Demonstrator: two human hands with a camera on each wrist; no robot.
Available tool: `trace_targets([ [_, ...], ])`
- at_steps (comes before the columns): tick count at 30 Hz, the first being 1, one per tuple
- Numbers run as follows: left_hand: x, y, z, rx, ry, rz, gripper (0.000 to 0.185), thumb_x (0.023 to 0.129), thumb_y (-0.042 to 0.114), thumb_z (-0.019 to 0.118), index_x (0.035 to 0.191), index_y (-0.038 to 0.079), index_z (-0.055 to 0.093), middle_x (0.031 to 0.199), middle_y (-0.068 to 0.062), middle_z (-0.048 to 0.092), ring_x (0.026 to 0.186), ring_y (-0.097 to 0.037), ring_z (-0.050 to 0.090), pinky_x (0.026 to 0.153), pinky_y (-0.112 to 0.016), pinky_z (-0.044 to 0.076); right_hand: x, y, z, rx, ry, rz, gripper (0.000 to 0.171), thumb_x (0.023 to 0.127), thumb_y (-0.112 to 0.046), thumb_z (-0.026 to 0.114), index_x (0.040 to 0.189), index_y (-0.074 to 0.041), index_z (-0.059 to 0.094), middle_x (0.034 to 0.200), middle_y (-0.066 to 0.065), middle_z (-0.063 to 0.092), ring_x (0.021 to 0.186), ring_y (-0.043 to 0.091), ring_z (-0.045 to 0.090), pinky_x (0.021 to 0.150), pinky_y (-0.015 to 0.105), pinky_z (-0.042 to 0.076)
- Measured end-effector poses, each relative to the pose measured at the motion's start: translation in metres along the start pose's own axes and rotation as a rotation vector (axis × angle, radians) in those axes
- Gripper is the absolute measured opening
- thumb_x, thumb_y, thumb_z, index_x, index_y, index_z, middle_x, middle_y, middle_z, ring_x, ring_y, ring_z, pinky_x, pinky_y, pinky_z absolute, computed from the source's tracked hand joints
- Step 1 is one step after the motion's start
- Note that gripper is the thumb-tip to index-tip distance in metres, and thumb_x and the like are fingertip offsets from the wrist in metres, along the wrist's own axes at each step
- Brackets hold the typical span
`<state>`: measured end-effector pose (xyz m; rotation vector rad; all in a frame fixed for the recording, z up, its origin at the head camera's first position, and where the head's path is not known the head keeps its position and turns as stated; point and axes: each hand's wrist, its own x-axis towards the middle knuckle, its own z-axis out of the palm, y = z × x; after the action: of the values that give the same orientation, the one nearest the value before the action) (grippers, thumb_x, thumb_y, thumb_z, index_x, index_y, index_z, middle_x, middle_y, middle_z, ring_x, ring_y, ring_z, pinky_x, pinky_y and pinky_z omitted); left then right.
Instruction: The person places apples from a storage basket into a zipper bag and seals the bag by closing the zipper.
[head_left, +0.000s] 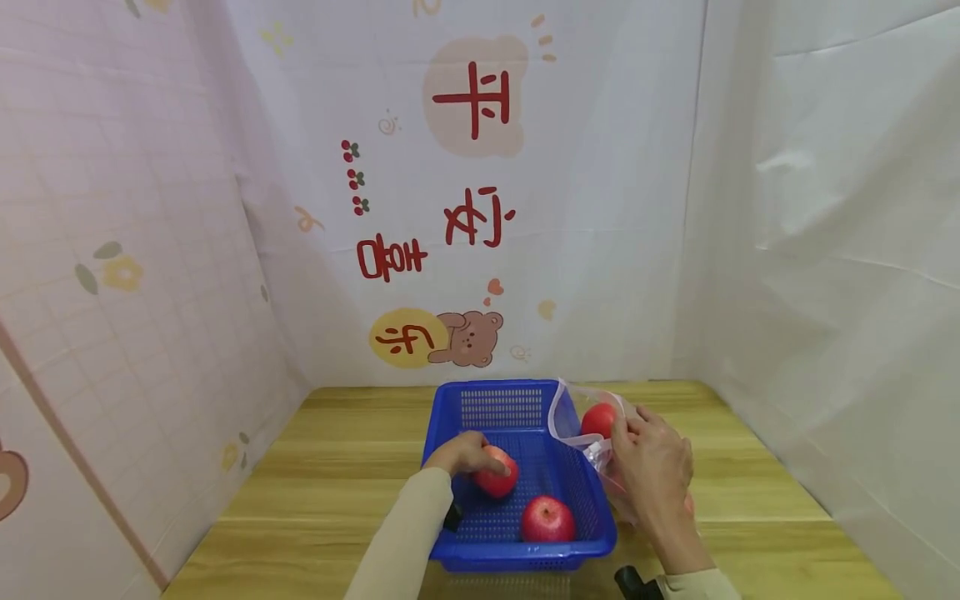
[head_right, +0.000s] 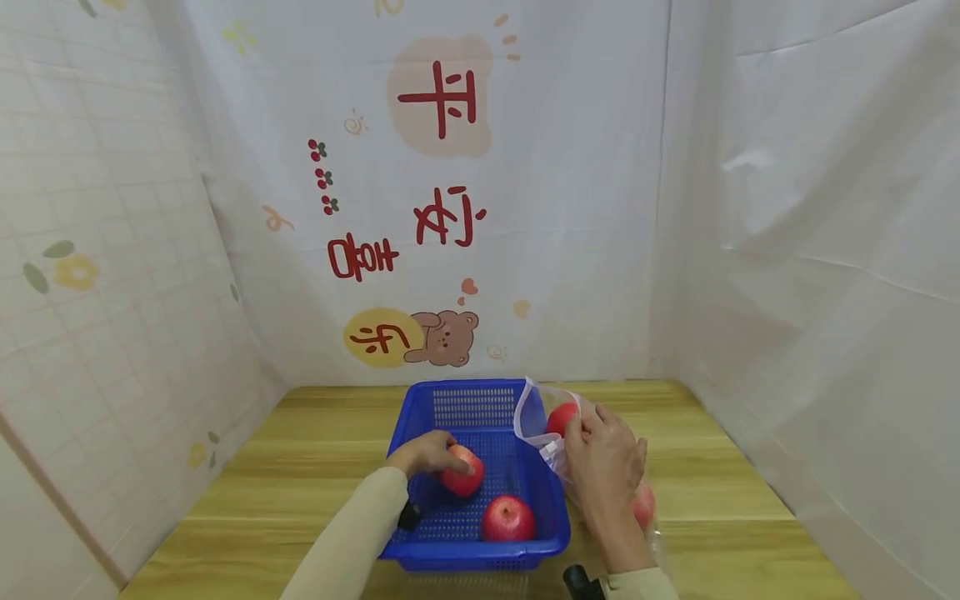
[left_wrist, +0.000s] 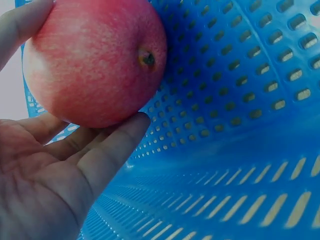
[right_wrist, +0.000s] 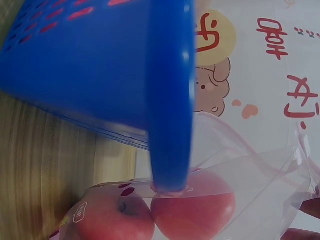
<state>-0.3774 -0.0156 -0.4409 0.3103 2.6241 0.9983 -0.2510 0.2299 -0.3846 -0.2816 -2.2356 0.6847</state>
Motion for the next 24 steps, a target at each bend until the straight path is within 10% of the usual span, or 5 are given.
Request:
trace_targets([
  [24,0.0078,0.0082,-0.0051,0.049,0.009,0.068,0.057,0.074,0.035,0.083,0.115,0.0,0.062,0.099,-0.007,0.063,0.089,-0.024,0.059,0.084,-0.045,0.054,0.0031,0.0039,0.0017,-0.007,-0.03,0.012,0.036,0.099,-0.026,0.053,0.104,0.001,0.076,0.126,0.022,0.063,0.114,0.046,0.059,0.097,0.065,0.036],
])
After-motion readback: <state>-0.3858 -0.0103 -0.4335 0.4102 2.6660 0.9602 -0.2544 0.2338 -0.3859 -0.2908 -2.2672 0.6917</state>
